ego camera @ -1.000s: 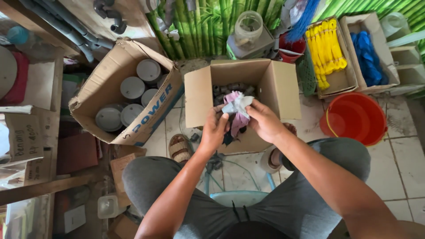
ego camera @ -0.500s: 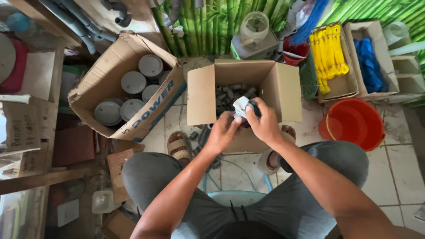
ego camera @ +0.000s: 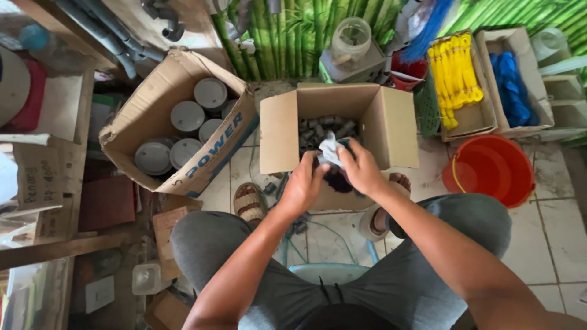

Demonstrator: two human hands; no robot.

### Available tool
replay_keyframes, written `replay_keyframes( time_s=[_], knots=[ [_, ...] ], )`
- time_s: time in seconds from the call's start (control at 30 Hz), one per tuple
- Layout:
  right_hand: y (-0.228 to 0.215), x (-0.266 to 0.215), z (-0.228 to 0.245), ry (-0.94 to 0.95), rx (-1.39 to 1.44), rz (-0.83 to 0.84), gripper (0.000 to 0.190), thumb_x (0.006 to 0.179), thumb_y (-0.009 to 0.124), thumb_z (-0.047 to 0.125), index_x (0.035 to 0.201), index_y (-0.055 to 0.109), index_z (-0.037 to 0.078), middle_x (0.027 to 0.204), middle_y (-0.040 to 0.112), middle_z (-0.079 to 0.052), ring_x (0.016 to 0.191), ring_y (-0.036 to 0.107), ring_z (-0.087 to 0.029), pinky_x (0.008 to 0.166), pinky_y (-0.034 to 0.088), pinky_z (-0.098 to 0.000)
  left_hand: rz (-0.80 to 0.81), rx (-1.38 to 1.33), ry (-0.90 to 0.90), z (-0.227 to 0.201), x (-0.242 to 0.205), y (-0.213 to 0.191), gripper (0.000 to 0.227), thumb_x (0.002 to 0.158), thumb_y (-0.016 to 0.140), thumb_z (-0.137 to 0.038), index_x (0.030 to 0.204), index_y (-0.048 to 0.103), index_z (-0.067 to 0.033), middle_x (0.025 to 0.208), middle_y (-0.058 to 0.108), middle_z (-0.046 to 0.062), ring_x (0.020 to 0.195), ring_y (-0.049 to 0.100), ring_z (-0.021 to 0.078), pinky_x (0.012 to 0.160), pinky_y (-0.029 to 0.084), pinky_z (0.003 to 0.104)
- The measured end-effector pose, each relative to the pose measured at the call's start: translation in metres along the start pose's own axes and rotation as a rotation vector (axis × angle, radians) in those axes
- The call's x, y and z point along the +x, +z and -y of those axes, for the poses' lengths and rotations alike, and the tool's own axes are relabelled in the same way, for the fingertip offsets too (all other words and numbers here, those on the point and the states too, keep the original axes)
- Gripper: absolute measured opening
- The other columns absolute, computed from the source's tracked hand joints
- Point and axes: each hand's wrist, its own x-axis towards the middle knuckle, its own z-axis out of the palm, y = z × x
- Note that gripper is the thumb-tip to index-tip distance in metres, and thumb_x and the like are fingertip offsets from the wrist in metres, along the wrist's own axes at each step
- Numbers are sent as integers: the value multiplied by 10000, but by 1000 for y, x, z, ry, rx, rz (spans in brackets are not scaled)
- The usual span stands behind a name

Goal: The person sits on a low stool and cleans small metal pipe fittings using a cloth. They pick up fittings from a cardboard box, wipe them thoroughly, and place them back into the box. The person handles the items one at a time, rotating them to clean different sides.

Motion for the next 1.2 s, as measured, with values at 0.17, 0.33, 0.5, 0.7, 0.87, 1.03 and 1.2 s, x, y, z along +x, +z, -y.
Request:
replay_keyframes(
  time_s=[0.17, 0.33, 0.5, 0.7, 0.87, 1.03, 1.2],
  knots=[
    [-3, 11, 35, 844, 526, -97, 322, 909, 600, 342, 703, 593, 94, 486, 536, -139, 355, 523, -213, 299, 415, -387, -1, -186, 96, 29, 9, 18, 327, 1080, 467, -213, 1353, 511, -38, 996, 663, 231, 889, 645, 370, 813, 556, 481],
    [-22, 11, 40, 682, 643, -121, 192, 1060, 494, 328, 1232, 482, 244, 684, 478, -83, 377, 471, -133, 322, 420, -266, -18, -465, 71, 54, 23, 24, 319, 1106, 360, -197, 1265, 548, 6, 830, 639, 113, 650, 556, 161, 614, 492, 316],
    [-21, 7, 47, 451, 685, -120, 171, 1122, 397, 311, 1192, 525, 223, 682, 524, -106, 346, 444, -101, 281, 349, -220, -8, -481, 103, 65, 26, 29, 333, 1120, 373, -231, 1240, 566, 11, 833, 652, 122, 612, 545, 154, 603, 487, 314],
    [-21, -6, 25, -29, 37, -48, 208, 1056, 593, 307, 1149, 697, 153, 1014, 732, -142, 982, 722, -312, 909, 554, -413, -40, -492, 34, 62, 27, 30, 352, 1136, 369, -278, 1173, 596, -11, 809, 675, 118, 592, 571, 151, 571, 483, 303],
    [-17, -6, 36, -201, -115, 16, 338, 877, 815, 271, 1180, 744, 140, 969, 745, -157, 907, 729, -332, 828, 579, -417, -125, -514, -33, 76, 32, 23, 355, 1133, 374, -323, 1148, 604, -54, 784, 677, 120, 598, 603, 174, 589, 530, 320],
    [-34, -9, 39, -67, 25, 208, 291, 878, 774, 135, 1162, 789, 73, 1023, 775, -213, 928, 747, -301, 801, 588, -447, -134, -490, -21, 82, 30, 23, 305, 1117, 426, -280, 1218, 583, -39, 805, 613, 125, 710, 599, 203, 734, 614, 382],
    [-37, -7, 57, 131, 452, 395, 232, 941, 653, 51, 1135, 753, -27, 449, 597, -105, 301, 468, -100, 255, 391, -229, -82, -348, 34, 96, 34, 23, 290, 1126, 419, -278, 1210, 586, -57, 745, 611, 102, 669, 613, 221, 628, 584, 415]
  ],
)
